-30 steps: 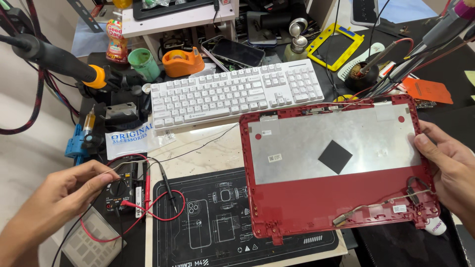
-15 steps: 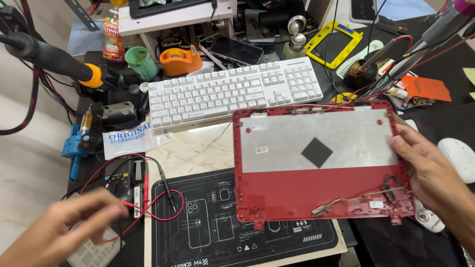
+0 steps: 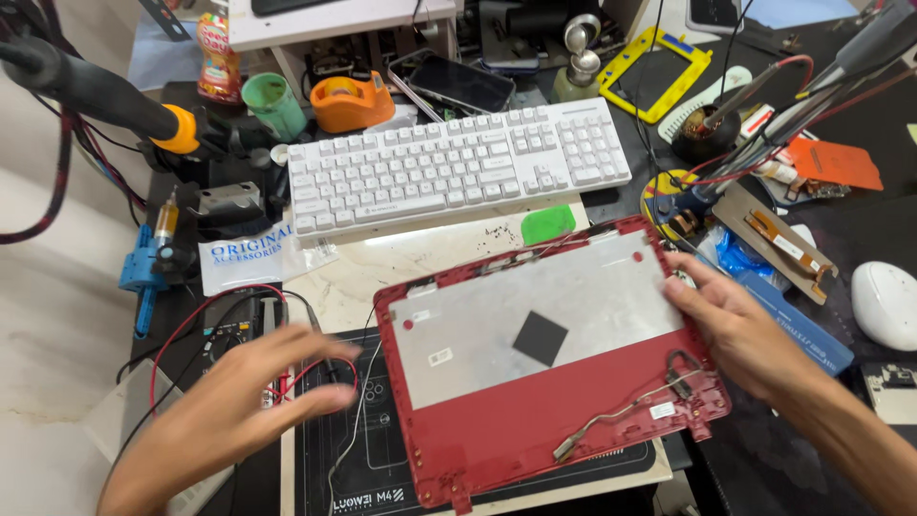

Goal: The person uses a thin tool to pry and manipulate wires and components along the edge of a disassembled laptop display panel.

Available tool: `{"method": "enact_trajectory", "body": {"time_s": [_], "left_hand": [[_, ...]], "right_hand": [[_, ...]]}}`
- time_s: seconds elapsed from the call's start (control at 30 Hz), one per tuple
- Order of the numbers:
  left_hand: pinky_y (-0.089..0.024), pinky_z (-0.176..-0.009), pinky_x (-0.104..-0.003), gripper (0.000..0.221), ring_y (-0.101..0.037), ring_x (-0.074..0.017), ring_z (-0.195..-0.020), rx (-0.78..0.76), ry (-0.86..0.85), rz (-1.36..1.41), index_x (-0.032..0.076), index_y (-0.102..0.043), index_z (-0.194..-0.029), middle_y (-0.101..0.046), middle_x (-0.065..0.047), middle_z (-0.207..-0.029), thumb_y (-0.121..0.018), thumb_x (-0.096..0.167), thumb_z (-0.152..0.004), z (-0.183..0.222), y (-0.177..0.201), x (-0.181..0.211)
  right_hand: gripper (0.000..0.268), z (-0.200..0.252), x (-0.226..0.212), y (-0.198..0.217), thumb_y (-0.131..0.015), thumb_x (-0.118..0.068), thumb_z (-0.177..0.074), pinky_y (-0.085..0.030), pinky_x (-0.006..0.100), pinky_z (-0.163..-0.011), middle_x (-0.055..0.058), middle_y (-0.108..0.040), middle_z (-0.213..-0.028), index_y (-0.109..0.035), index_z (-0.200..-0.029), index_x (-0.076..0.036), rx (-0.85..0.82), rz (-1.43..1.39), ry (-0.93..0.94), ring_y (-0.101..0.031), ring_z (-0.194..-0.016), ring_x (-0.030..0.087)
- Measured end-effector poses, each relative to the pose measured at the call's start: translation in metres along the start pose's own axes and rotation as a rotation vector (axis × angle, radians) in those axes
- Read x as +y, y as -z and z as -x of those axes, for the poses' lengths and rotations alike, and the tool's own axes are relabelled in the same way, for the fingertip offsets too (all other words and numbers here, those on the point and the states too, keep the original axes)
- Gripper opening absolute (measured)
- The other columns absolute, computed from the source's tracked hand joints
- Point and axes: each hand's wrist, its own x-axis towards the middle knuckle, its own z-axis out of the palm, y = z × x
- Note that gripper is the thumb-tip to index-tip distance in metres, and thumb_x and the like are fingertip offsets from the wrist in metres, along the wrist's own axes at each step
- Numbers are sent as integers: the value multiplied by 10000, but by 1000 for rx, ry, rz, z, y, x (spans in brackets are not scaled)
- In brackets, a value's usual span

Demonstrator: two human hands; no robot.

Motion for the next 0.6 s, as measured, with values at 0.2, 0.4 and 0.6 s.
{"method": "enact_trajectory", "body": {"time_s": [0.2,0.4,0.6], "left_hand": [[-476,-990,-364,502,-647,-265,-1154,119,-138,54,82,-670,-1249,-673,-137,-1196,-738,397,-865,-66,-31,27],[-517,-860,-361,539,-685,-239,-982,-76,-62,188,100,-568,-1335,-704,-157,-1130,-693,401,-906,-122,-66,36],[-500,-744,-311,398,-594,-156,-761,-212,-2,419,45,-607,-1252,-748,-113,-875,-662,292,-945,-146,-91,28]], "right_hand": [[429,-8,2,-23,-510,-228,-986,-579,256,-689,82,-757,-1039,-522,-1389,-81,-42,39,-39,-706,-824,99],[432,-12,6,-31,-520,-247,-989,-592,266,-614,104,-752,-962,-509,-1385,-74,-124,86,-64,-700,-748,105],[410,-7,1,-28,-511,-273,-985,-576,255,-593,85,-747,-913,-527,-1355,-97,-107,137,-89,-689,-722,89]]}}
